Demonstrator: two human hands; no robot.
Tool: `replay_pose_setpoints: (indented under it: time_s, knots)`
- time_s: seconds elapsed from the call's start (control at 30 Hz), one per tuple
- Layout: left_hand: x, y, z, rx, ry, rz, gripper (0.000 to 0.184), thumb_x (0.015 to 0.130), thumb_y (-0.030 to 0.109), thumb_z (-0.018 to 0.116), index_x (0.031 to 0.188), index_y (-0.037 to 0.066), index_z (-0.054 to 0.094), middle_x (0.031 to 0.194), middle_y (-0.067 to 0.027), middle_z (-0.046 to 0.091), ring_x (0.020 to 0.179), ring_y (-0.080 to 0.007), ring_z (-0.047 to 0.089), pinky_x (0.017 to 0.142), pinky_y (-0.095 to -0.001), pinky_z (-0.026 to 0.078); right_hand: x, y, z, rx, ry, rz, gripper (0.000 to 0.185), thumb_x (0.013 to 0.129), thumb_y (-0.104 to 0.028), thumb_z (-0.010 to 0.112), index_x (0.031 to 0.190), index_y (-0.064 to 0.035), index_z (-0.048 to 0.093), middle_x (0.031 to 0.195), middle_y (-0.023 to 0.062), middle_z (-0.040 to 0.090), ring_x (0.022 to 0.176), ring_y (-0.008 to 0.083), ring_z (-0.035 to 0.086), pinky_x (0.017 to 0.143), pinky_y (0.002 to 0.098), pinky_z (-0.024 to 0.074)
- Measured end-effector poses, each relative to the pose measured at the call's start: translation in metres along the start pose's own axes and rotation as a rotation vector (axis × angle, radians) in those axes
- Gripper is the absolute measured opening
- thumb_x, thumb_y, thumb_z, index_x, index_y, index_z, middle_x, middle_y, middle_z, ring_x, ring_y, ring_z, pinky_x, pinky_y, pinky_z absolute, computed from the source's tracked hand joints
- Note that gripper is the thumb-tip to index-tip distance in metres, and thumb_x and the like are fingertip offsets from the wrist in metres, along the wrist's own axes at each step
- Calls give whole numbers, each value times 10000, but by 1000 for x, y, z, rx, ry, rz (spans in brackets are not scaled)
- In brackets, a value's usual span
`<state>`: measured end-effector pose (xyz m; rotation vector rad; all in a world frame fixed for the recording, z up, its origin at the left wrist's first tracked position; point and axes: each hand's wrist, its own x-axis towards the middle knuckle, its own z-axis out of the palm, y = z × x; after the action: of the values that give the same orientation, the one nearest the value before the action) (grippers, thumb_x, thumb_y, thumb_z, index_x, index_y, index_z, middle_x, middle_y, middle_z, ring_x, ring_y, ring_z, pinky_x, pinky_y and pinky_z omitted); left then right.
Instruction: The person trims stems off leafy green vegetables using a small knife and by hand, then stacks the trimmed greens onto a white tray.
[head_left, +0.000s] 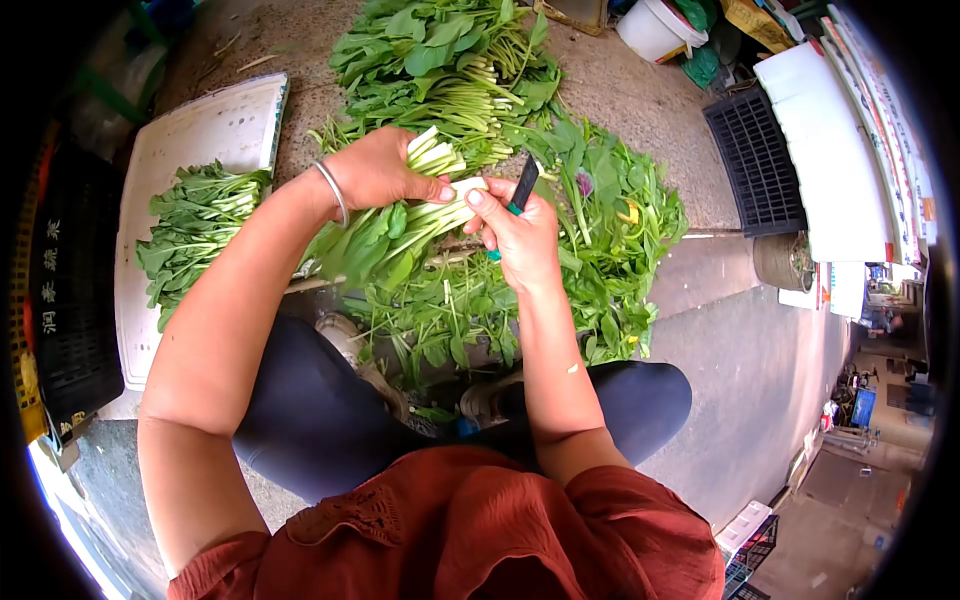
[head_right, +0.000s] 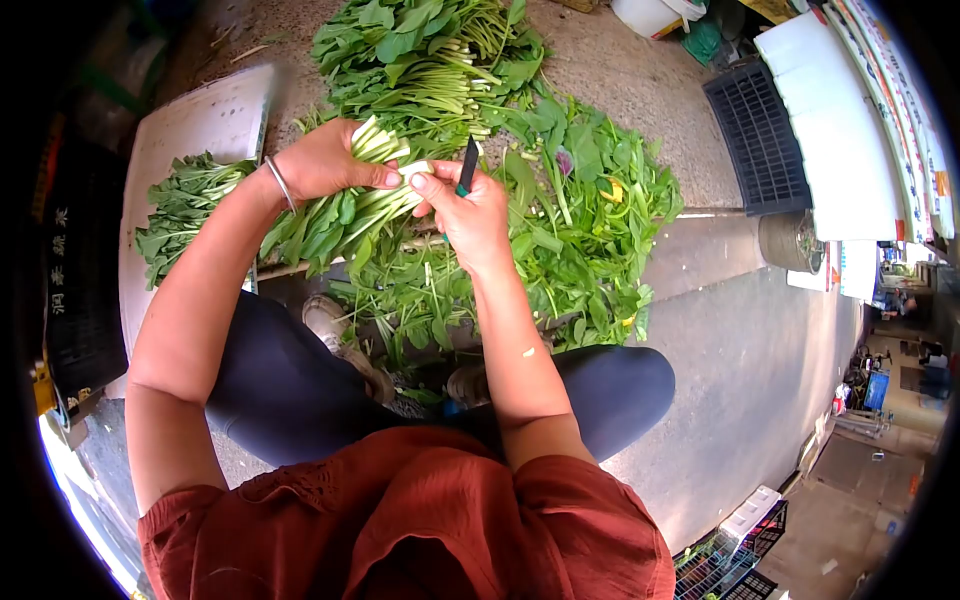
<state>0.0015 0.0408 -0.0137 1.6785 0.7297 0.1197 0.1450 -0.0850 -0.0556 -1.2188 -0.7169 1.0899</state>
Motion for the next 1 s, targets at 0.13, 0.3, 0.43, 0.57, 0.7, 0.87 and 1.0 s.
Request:
replay_pose_setpoints:
  time_s: [0.13,0.3,0.43,0.57,0.7,0.87,1.0]
  knots:
    - [-4,8,-4,212,53,80,264,693,158,728,889,22,616,752,-51,636,659,-128,554,662,-271,451,1,1,-5,-102,-33,78,286,752,-177,689,938,22,602,680,28,595,488,56,516,393,162,319]
    - [-4,7,-13,668,409,65,229,692,195,692,847,50,608,707,-145,609,625,-269,580,619,-334,455,-10,5,-5,-167,-217,178,262,761,-195,680,907,13,613,656,19,578,474,49,491,398,166,314]
    - [-3,-4,-27,687,368,72,225,708,202,687,837,40,601,708,-129,614,640,-238,591,631,-334,457,-10,9,-9,-81,-139,203,247,760,-176,679,899,17,612,648,17,571,492,53,501,399,166,320]
    - [-5,2,-6,482,344,123,257,694,199,711,849,29,596,722,-93,622,655,-193,587,643,-317,456,-1,4,-9,41,-13,141,278,747,-165,693,906,40,595,661,26,576,498,61,510,398,161,335]
    - [-6,7,11,196,20,133,421,599,217,797,883,13,562,787,-62,619,713,-141,558,697,-287,453,6,-1,2,140,74,95,297,741,-178,703,900,40,577,666,33,568,505,79,517,396,170,338]
    - [-8,10,17,441,237,203,493,580,160,794,969,4,534,825,-77,607,737,-124,551,712,-282,456,11,-6,10,312,113,114,240,778,-176,664,867,13,547,676,48,555,521,112,542,392,191,345]
    - [-8,3,7,201,144,221,442,613,118,758,973,6,526,850,-49,611,762,-96,552,726,-250,458,14,-4,4,448,4,169,163,837,-152,573,877,2,535,769,98,584,593,159,595,391,196,355]
